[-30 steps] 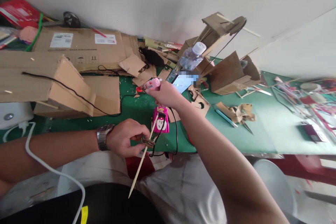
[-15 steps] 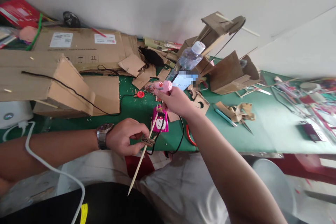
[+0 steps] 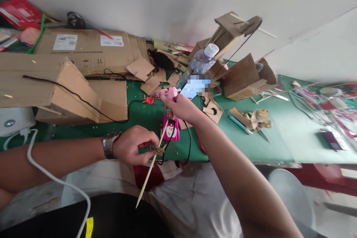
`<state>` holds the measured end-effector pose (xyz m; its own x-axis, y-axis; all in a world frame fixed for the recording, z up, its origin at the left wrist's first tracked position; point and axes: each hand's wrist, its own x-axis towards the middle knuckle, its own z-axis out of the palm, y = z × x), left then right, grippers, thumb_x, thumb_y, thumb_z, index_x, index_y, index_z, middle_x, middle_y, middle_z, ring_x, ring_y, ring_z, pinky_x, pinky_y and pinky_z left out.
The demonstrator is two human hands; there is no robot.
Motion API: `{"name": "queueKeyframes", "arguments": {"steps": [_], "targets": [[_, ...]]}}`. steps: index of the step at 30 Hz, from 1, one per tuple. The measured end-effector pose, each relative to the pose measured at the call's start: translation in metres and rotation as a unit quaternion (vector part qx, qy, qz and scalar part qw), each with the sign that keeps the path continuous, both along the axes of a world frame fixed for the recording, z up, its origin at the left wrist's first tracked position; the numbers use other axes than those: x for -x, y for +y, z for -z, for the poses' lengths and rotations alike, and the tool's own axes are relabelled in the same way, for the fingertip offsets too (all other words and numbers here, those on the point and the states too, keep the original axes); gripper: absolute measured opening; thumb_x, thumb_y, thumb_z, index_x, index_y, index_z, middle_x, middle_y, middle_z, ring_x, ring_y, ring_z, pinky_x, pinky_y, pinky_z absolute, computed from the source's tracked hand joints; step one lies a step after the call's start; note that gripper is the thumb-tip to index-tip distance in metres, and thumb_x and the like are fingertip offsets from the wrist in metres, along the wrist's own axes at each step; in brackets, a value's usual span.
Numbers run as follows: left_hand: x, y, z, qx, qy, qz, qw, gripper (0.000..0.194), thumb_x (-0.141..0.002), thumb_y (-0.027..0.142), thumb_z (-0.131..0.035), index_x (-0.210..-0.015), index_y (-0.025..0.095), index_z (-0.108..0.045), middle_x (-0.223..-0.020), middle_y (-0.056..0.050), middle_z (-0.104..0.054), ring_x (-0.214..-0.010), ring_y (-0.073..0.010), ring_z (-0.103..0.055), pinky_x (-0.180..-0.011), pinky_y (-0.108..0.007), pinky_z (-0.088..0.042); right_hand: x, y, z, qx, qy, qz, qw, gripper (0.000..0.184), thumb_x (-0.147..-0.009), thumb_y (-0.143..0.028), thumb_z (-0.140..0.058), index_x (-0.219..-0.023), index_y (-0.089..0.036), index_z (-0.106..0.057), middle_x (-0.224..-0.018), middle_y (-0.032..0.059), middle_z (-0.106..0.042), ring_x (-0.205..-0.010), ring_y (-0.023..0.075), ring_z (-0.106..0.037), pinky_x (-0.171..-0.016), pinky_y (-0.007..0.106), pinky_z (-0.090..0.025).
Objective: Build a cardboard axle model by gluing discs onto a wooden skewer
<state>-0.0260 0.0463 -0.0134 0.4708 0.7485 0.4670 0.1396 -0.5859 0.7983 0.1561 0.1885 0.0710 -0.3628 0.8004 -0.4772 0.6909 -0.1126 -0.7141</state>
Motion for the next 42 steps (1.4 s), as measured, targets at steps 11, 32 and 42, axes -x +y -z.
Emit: {"name": "queueKeyframes", "arguments": {"steps": [11,32,42], "targets": [[0.000,0.000,-0.002,0.004,-0.005,-0.003,1.000,0.015,-0.084,0.027,-0.067,-0.098,0.022,-0.067,-0.061,0.008,-0.059,-0.049,-0.0103,-0.051,-0.054,-0.024,-0.038,-0.021,-0.004,-0.006,0.099,0.155,-0.034,0.982,0.028,-0.058,-0.024,-0.075,-0.065,-0.025,-0.048,-0.063,0.0010,-0.058,-0.062,0.0145,-0.048,-0.053,0.029,-0.034],[0.000,0.000,0.000,0.002,0.004,-0.001,1.000,0.015,-0.086,0.030,-0.066,-0.099,0.023,-0.067,-0.063,0.007,-0.060,-0.049,-0.0106,-0.052,-0.055,-0.023,-0.041,-0.026,0.005,0.001,0.101,0.118,-0.051,0.986,0.026,-0.061,-0.017,-0.082,-0.069,-0.025,-0.058,-0.066,0.0003,-0.063,-0.064,0.0180,-0.056,-0.058,0.031,-0.047],[0.001,0.001,0.001,-0.008,0.007,0.005,1.000,0.015,-0.087,0.030,-0.067,-0.101,0.023,-0.066,-0.063,0.007,-0.061,-0.051,-0.0108,-0.054,-0.055,-0.024,-0.041,-0.017,0.013,0.012,0.071,0.083,-0.076,0.991,0.033,-0.089,-0.042,-0.080,-0.071,-0.023,-0.059,-0.066,0.0004,-0.061,-0.062,0.0158,-0.053,-0.059,0.030,-0.041]]}}
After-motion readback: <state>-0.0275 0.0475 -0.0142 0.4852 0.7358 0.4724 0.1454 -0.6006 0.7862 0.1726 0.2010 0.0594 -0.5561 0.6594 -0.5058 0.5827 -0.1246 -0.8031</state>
